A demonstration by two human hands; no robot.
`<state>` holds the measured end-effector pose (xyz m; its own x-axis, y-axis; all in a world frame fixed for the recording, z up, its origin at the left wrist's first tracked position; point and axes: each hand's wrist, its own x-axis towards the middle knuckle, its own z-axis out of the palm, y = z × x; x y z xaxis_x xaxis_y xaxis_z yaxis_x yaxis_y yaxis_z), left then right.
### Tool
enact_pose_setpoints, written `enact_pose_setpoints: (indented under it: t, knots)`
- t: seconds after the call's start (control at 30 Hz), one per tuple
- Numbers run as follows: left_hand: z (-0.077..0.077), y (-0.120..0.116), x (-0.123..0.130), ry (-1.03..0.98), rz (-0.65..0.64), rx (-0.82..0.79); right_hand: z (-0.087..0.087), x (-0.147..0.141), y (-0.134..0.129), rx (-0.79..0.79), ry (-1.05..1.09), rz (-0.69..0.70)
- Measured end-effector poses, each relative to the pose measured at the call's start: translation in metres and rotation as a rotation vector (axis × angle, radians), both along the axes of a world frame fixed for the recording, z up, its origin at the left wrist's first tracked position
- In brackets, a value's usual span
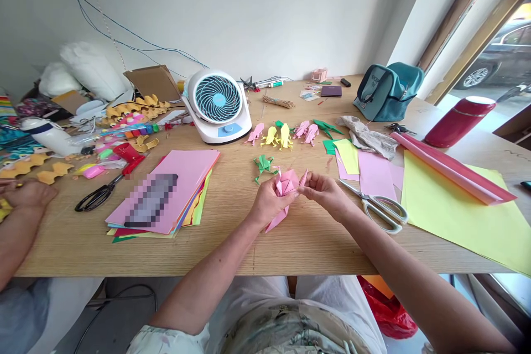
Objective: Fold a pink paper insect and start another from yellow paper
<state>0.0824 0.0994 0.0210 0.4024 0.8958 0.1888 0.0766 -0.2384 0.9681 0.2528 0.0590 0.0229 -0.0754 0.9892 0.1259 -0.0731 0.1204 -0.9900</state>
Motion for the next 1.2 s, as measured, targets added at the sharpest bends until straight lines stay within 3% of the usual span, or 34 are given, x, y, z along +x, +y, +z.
enact_pose_setpoints:
  t: [0.23, 0.53, 0.73, 1.2]
  knots:
    - [-0.0019, -0.0004, 0.001, 0.032, 0.013, 0.035, -0.0078, 0.0034, 0.0039, -0.055, 0.012, -0.026]
    - [0.0046, -0.0017, 0.0013, 0.01, 0.037, -0.012, 0.001, -0.0039, 0.001, -0.055, 0.098, -0.007]
    - [-0.0009, 0.0022, -0.0017, -0.038, -0.035, -0.076, -0.0026, -0.0049, 0.0008, -0.015, 0.063, -0.03]
    - [0.0002, 0.0011, -0.0002, 0.042, -0.022, -0.058, -0.0005, -0.0047, -0.0004, 0.005, -0.103, -0.065]
